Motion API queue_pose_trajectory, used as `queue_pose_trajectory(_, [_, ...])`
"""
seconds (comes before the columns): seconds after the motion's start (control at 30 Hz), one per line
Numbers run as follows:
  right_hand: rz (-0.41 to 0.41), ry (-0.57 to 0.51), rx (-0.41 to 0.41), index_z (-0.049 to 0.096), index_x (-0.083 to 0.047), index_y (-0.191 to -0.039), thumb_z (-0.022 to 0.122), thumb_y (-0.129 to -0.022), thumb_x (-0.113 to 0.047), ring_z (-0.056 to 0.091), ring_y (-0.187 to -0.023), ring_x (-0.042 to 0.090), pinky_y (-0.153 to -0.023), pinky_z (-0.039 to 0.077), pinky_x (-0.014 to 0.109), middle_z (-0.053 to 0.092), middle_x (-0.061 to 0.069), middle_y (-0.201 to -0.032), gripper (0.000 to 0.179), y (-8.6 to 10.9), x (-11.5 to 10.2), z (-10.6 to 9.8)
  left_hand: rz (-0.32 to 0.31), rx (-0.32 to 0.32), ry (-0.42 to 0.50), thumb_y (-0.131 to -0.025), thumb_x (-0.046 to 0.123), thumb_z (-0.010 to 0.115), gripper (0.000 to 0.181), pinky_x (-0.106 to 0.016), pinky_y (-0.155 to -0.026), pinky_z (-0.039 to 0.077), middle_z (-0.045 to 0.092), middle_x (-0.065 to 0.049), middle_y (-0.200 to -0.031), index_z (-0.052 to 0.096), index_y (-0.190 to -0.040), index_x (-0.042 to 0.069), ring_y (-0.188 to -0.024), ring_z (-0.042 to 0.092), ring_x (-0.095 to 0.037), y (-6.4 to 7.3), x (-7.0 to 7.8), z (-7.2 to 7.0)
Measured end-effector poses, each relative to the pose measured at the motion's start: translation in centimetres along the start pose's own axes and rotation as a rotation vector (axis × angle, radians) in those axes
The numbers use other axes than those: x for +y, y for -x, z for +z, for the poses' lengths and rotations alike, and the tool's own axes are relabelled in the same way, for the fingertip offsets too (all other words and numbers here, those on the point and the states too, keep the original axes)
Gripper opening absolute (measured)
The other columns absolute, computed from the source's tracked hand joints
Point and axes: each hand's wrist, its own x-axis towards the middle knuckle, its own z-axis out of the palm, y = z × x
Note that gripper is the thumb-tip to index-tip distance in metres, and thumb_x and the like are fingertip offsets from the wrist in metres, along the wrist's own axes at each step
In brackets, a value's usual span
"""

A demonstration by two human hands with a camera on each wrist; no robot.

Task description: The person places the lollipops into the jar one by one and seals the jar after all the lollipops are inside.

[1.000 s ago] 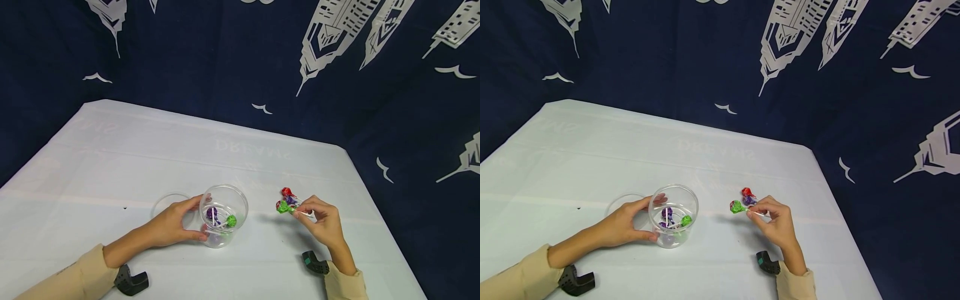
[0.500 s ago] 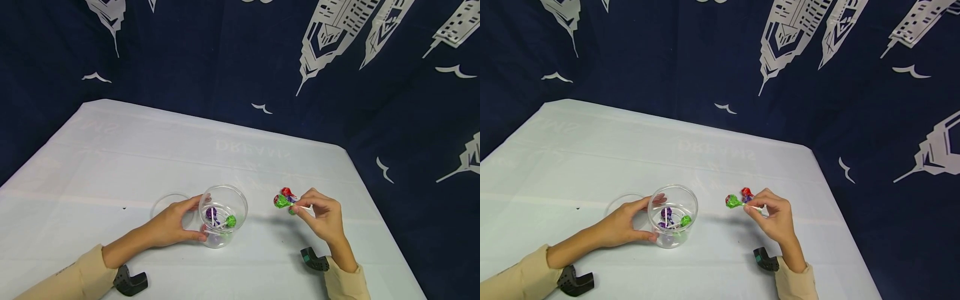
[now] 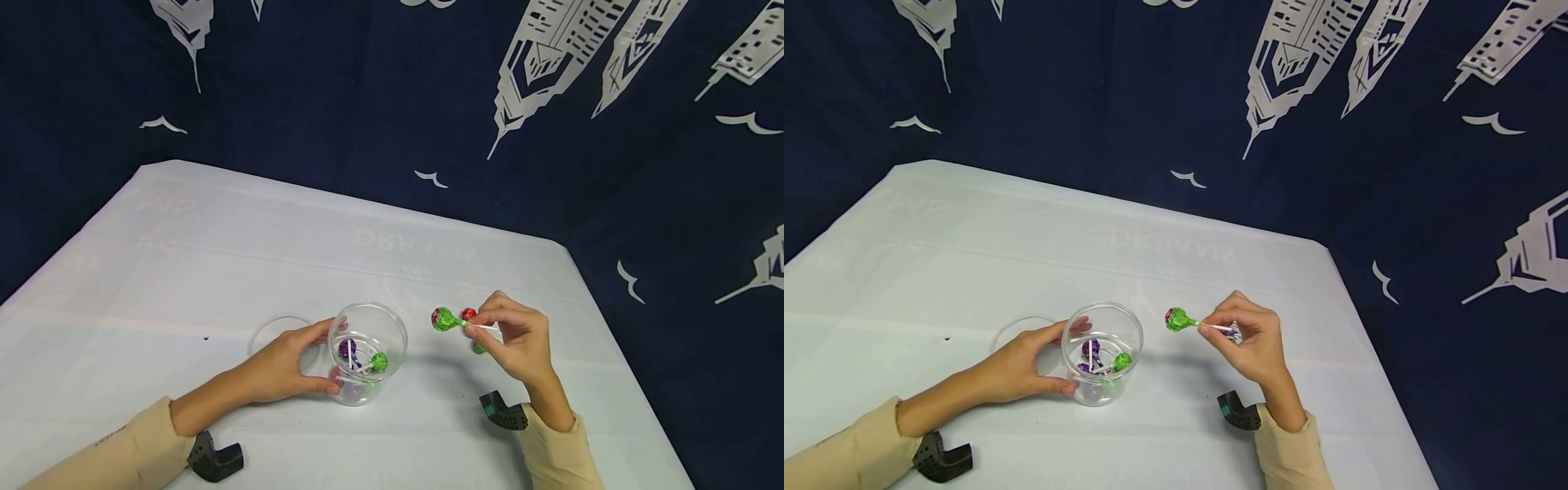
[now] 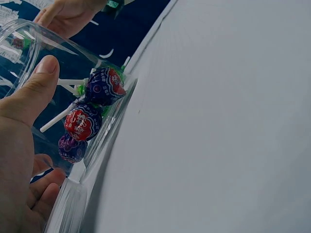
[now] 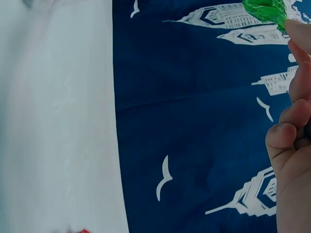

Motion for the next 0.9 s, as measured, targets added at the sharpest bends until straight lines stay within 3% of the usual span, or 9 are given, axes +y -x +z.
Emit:
queue_pose_trajectory(0.3, [-0.045,-0.021,-0.028,0.072,0.007,-0.084,0.075,-0.083,0.005,0.052,-0.071,0.018,-0.064,0.045,0.024,0.063,0.013,-0.074,0.004,-1.6,-0.1,1.4,-0.009,0.000,-0.010,-0.071,0.047,0.086,0.097,-0.050,-0.105,0.042,0.062,-0.002,-0.133,0.042,-0.149,0.012,-0.121,0.059,-0.021,0.0,0.1,0.0])
queue_pose_trajectory(0.67, [-0.013,-0.024,-0.044,0.073,0.002,-0.083,0.071,-0.072,0.020,0.050,-0.070,0.018,-0.056,0.044,0.024,0.062,0.010,-0.073,0.021,-2.7,0.0,2.5,0.002,0.003,-0.007,-0.071,0.047,0.086,0.096,-0.049,-0.105,0.043,0.060,-0.001,-0.135,0.042,-0.149,0.013,-0.121,0.059,-0.021,0.0,-0.1,0.0])
queue_pose_trajectory(0.9, [-0.002,-0.043,-0.055,0.073,0.001,-0.082,0.071,-0.073,0.018,0.050,-0.070,0.018,-0.057,0.042,0.025,0.063,0.009,-0.073,0.019,-3.5,0.0,3.6,0.000,-0.002,0.000,-0.071,0.048,0.086,0.096,-0.049,-0.105,0.043,0.060,-0.001,-0.135,0.042,-0.149,0.012,-0.121,0.058,-0.020,0.0,-0.1,0.0])
